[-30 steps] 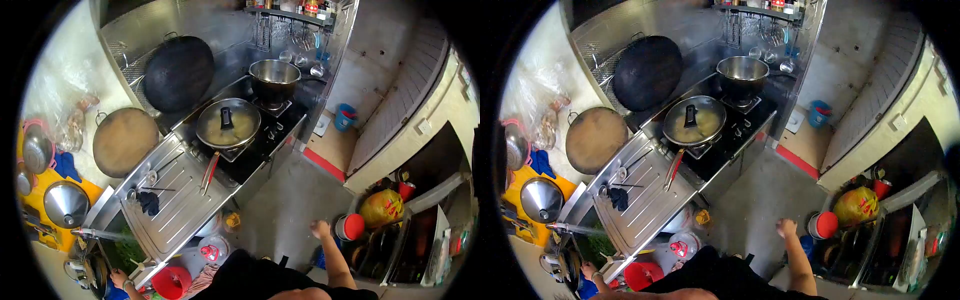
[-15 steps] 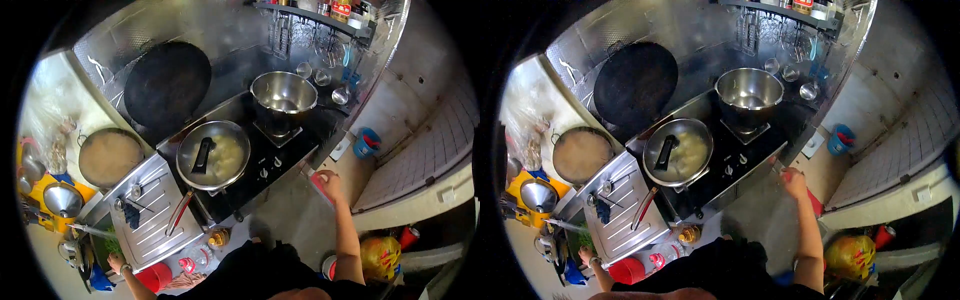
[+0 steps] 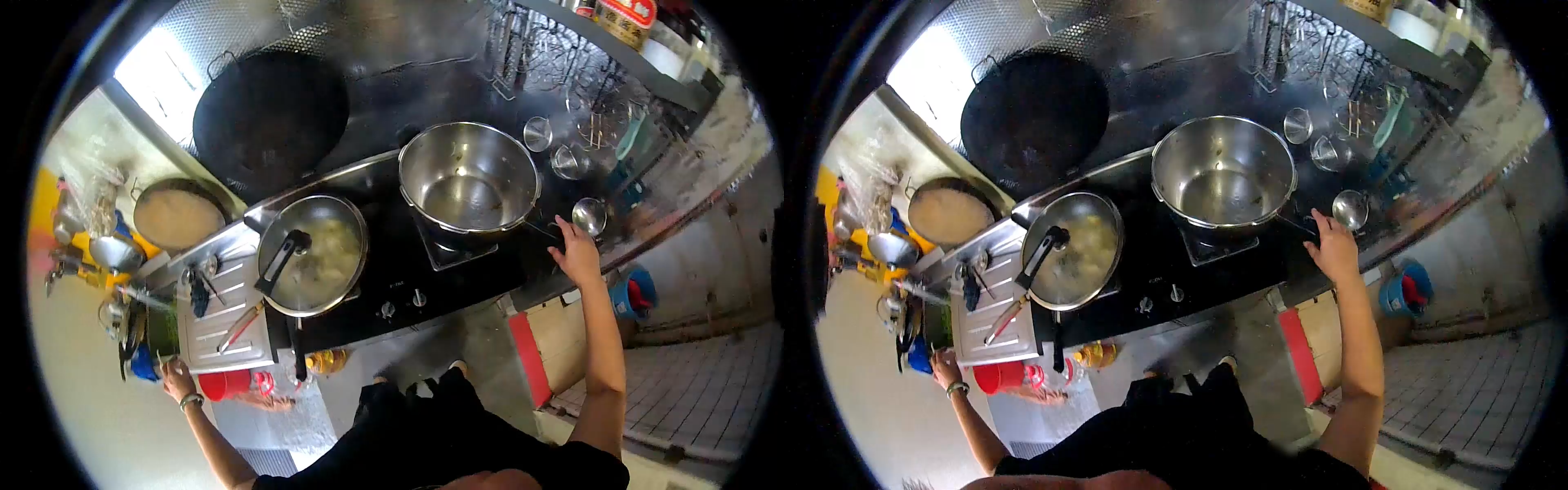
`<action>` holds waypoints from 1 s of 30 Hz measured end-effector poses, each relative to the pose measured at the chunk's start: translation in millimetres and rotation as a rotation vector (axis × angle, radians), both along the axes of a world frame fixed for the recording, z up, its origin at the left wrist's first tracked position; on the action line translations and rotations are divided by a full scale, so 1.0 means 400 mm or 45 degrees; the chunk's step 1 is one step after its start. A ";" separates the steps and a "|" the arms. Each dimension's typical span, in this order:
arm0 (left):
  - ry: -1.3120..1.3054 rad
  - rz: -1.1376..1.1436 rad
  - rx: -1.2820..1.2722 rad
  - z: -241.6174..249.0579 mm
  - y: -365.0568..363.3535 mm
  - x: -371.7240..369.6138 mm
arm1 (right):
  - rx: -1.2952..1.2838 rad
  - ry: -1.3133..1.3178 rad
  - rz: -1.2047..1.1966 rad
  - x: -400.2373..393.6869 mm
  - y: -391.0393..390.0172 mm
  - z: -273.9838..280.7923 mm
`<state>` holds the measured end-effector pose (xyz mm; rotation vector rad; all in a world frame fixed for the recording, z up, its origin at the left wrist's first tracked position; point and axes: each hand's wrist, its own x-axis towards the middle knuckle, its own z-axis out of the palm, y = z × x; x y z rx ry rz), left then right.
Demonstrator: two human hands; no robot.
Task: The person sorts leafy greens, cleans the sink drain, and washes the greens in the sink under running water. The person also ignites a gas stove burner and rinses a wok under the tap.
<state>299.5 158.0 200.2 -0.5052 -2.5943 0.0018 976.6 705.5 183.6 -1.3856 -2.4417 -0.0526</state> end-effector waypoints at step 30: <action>-0.826 -1.424 -0.108 -0.478 0.830 0.924 | -0.903 0.492 0.127 -0.033 0.011 -0.079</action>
